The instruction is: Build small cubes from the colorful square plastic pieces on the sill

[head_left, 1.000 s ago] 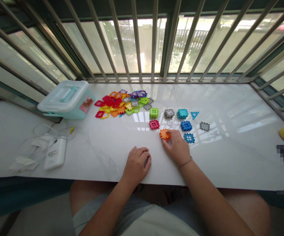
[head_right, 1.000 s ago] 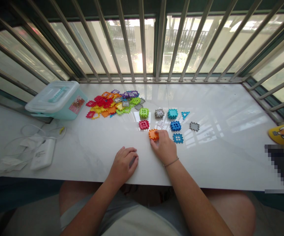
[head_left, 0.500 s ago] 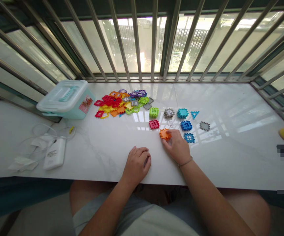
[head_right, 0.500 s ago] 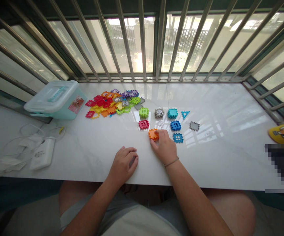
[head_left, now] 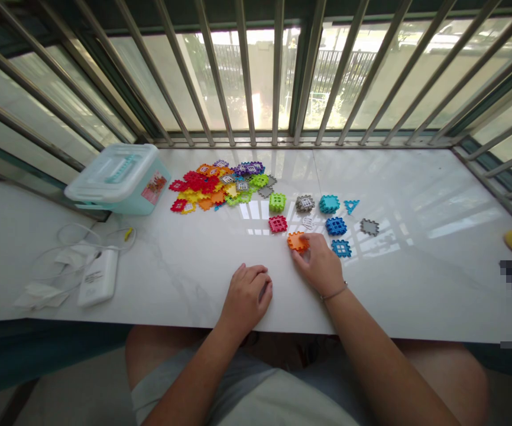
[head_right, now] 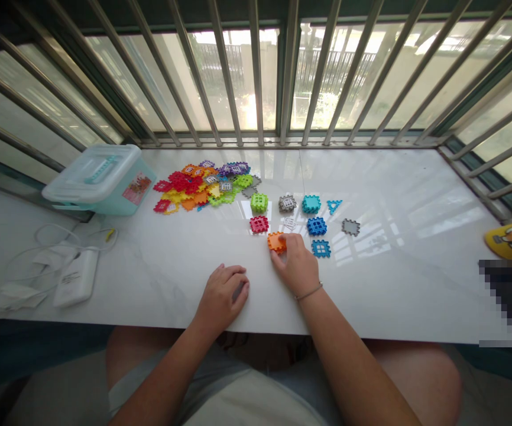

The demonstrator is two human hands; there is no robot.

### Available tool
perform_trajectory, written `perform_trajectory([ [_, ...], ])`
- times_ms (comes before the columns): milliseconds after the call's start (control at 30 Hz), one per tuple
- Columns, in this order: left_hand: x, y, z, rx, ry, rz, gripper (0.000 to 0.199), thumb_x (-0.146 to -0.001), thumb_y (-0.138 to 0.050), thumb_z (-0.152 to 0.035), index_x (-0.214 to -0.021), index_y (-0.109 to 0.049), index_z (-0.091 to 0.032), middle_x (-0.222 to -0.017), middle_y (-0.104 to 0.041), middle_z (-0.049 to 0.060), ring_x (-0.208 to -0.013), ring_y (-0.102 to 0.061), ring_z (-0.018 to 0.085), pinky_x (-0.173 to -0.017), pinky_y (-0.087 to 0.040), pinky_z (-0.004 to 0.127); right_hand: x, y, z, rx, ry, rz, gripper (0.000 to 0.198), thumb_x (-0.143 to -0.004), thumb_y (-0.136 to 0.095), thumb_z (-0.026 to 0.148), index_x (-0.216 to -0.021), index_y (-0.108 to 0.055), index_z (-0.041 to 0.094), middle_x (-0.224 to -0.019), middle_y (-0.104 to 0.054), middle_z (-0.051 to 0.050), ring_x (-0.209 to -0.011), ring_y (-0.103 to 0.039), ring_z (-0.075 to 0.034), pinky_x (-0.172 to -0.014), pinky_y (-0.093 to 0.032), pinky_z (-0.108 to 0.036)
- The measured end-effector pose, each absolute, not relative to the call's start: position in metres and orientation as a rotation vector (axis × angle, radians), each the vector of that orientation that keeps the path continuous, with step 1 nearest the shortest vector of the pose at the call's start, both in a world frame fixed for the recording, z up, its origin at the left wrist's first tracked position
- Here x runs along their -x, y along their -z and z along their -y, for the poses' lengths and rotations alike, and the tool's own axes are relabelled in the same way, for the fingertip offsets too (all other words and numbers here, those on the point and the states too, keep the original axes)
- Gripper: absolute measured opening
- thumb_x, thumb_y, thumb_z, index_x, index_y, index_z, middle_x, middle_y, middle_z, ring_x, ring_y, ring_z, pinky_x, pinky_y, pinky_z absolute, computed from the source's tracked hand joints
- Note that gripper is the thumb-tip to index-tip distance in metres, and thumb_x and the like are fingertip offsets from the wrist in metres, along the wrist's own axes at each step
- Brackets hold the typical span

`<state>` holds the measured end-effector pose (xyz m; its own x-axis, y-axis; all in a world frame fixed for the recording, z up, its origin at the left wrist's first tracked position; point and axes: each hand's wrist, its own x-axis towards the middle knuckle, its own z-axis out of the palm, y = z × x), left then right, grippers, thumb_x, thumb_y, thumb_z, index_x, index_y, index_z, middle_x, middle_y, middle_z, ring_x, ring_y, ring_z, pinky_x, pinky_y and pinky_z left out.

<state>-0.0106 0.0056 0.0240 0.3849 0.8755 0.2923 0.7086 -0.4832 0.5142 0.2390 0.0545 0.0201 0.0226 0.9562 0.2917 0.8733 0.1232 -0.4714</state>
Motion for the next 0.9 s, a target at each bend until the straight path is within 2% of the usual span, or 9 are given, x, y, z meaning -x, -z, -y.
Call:
perform_trajectory([
  [900, 0.01, -0.0247, -0.0055, -2.347, -0.771, -1.395, 0.01, -0.101, -0.065, -0.017, -0.105, -0.07, -0.025, -0.125, -0.075, 0.006, -0.118, -0.07, 0.025, -0.127, -0.042, 0.057, -0.2389, -0.0212, -0.0547, 1.768, -0.207, 1.865, 0.038, -0.1, -0.065, 0.044, -0.131, -0.062, 0.022, -0.13, -0.07, -0.012, -0.11, -0.071, -0.027, -0.081, -0.06, -0.035],
])
